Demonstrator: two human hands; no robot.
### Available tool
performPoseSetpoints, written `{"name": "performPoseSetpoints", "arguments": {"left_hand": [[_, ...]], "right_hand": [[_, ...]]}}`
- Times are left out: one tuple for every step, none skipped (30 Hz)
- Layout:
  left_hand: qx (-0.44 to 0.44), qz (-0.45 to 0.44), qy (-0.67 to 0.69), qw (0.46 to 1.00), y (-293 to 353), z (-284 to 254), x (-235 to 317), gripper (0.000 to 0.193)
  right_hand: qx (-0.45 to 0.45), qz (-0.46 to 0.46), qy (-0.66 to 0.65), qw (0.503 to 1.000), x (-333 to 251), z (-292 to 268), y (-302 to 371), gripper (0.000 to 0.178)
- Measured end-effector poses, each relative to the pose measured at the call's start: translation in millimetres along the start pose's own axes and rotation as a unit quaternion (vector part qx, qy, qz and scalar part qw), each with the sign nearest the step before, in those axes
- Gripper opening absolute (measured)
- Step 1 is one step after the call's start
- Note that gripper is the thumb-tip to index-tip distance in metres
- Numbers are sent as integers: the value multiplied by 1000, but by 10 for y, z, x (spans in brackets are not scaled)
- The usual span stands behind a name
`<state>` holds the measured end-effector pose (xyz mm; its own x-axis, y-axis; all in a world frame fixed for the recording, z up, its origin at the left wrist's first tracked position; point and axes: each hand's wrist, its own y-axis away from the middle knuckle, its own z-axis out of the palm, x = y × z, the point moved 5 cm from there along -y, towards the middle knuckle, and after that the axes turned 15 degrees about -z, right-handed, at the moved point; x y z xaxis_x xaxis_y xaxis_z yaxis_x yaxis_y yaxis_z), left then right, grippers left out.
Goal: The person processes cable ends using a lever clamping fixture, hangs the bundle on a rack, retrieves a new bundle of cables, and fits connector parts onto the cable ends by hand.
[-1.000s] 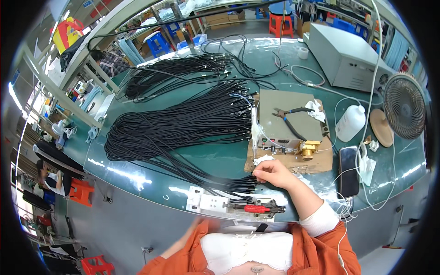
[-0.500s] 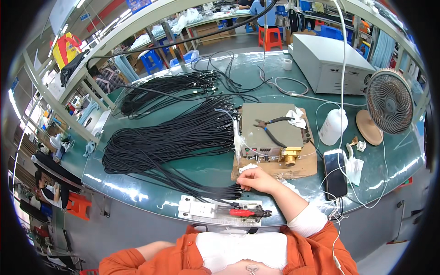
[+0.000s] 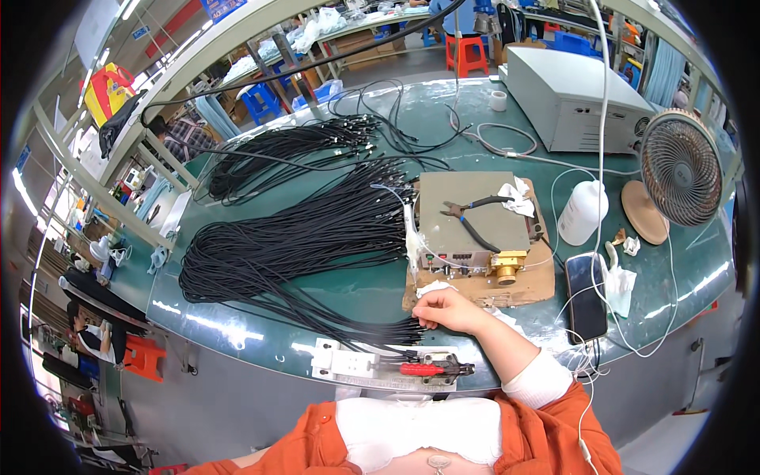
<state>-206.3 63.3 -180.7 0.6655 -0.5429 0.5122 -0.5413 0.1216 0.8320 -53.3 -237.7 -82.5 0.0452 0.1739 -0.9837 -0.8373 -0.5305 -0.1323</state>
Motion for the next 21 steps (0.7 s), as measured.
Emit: {"name": "performPoseSetpoints", "arguments": {"left_hand": [[1, 3, 0, 1000, 15, 16, -11, 23], [0, 6, 0, 1000, 20, 44, -13, 23], [0, 5, 2, 1000, 30, 51, -19, 23], [-1, 5, 1, 1000, 38, 63, -18, 24], [-1, 6, 1, 1000, 51, 62, -13, 24], [-1, 6, 2, 1000, 34, 61, 1, 24], [-2, 7, 3, 1000, 36, 73, -6, 24], [-4, 5, 6, 1000, 42, 86, -24, 25], [0, 9, 5, 1000, 37, 90, -2, 25], [-3, 10, 4, 1000, 37, 107, 6, 25], [-14, 1, 0, 1000, 30, 115, -6, 25], [-16, 4, -3, 1000, 26, 118, 17, 26], [-20, 2, -5, 1000, 15, 125, 32, 26], [-23, 3, -7, 1000, 18, 137, 46, 26], [-28, 3, -7, 1000, 15, 137, 62, 26], [-32, 3, -9, 999, 15, 147, 69, 27], [-35, 4, -10, 999, 12, 153, 95, 27], [-41, 1, -13, 999, 11, 162, 95, 27], [-45, 1, -12, 999, 11, 168, 109, 27], [-50, 2, -14, 999, 14, 167, 131, 28], [-54, 3, -15, 998, 15, 180, 153, 28]], "right_hand": [[0, -3, -2, 1000, 0, -5, 6, 19], [0, -6, -4, 1000, -6, -12, 15, 19], [4, -5, -14, 1000, -22, -17, 23, 19], [3, -3, -18, 1000, -9, -19, 21, 19], [8, -2, -26, 1000, 2, -23, 21, 18], [12, -2, -33, 999, 10, -41, 4, 18], [12, -7, -45, 999, 11, -38, -1, 18], [12, -8, -44, 999, 10, -32, -17, 18], [12, -1, -38, 999, 10, -21, -40, 18], [11, 9, -32, 999, 12, -14, -20, 18], [8, 5, -33, 999, 15, -26, -11, 18], [8, 5, -32, 999, 22, -25, -5, 18], [12, 7, -33, 999, 23, -29, 3, 18], [17, 9, -34, 999, 16, -34, 11, 18], [16, 9, -32, 999, 11, -31, 14, 18], [16, 8, -38, 999, 1, -23, 12, 18], [15, 7, -45, 999, -10, -25, 16, 18], [16, 8, -45, 999, 0, -21, 11, 18], [15, 7, -45, 999, 12, -22, 2, 18], [13, 6, -46, 999, 17, -22, -7, 18], [12, 7, -45, 999, 6, -20, -4, 18]]}}
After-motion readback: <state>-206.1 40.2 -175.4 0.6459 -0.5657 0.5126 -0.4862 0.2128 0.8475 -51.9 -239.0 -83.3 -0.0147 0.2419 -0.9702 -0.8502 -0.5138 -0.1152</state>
